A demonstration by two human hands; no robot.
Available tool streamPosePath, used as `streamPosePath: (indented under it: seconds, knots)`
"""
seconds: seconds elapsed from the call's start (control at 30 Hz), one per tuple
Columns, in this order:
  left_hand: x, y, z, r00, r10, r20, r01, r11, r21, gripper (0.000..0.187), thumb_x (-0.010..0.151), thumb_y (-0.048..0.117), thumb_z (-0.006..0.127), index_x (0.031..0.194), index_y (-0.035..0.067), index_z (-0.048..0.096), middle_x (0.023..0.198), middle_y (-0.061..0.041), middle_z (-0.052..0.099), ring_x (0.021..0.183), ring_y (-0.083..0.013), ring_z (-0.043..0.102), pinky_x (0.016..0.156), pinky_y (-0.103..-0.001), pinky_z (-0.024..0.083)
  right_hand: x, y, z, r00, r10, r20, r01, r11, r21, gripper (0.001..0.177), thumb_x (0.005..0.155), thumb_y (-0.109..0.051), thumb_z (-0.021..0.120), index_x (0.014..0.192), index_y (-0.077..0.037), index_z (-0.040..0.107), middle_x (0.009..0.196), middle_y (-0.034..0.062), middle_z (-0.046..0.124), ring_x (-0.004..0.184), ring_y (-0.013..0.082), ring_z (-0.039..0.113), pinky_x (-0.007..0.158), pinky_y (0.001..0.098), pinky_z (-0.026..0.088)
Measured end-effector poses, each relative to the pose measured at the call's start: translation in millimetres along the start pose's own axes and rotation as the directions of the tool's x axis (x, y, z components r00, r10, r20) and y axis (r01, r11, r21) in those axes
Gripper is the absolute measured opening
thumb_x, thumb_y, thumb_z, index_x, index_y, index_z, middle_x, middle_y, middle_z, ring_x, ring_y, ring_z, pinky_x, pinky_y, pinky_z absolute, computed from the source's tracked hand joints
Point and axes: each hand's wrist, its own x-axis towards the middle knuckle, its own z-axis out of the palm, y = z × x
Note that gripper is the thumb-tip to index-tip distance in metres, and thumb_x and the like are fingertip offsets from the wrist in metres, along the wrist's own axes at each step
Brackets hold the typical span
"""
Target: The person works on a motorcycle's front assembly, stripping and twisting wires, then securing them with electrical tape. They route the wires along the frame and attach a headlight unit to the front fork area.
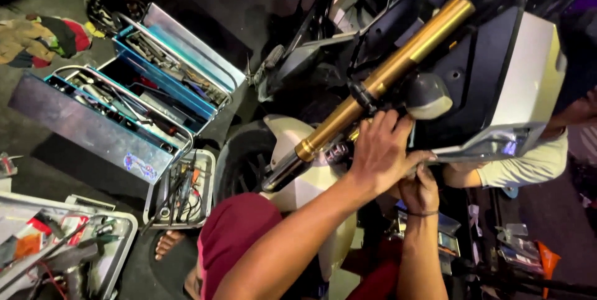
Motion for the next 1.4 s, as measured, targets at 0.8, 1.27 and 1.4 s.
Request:
streamPosePath:
  seconds: [0.8, 1.27, 1.4]
  knots:
    - [-4, 19, -1, 0.955, 0.113, -0.273, -0.136, 0.989, -0.065, 0.048, 0.088, 0.031, 0.085, 0.122, -0.001, 0.073, 0.098, -0.013, 0.054, 0.086, -0.0383, 0.062, 0.07, -0.051, 0.049, 51, 1, -165, 0.889, 0.063, -0.453, -0.195, 0.948, -0.25, 0.051, 0.073, 0.013, 0.055, 0.121, -0.004, 0.062, 0.119, 0.0111, 0.065, 0.121, 0.0296, 0.059, 0.11, 0.0511, 0.035]
    - [3, 22, -27, 0.995, 0.08, -0.064, -0.09, 0.982, -0.168, 0.053, 0.1, 0.028, 0.082, 0.13, -0.013, 0.067, 0.099, -0.023, 0.059, 0.091, -0.0392, 0.057, 0.072, -0.052, 0.04, -17, 7, -147, 0.839, -0.095, -0.536, -0.209, 0.852, -0.479, 0.029, 0.089, 0.011, 0.056, 0.091, -0.017, 0.049, 0.094, -0.0009, 0.049, 0.091, 0.0133, 0.045, 0.077, 0.0324, 0.034]
    - [5, 18, -30, 0.996, 0.086, 0.0, -0.085, 0.986, -0.144, 0.057, 0.101, 0.037, 0.078, 0.132, -0.01, 0.069, 0.101, -0.02, 0.06, 0.095, -0.0364, 0.057, 0.076, -0.049, 0.04, -25, 18, -156, 0.833, -0.119, -0.541, -0.233, 0.811, -0.537, 0.034, 0.093, 0.011, 0.056, 0.083, -0.021, 0.045, 0.087, -0.0043, 0.044, 0.083, 0.0086, 0.041, 0.068, 0.0271, 0.034]
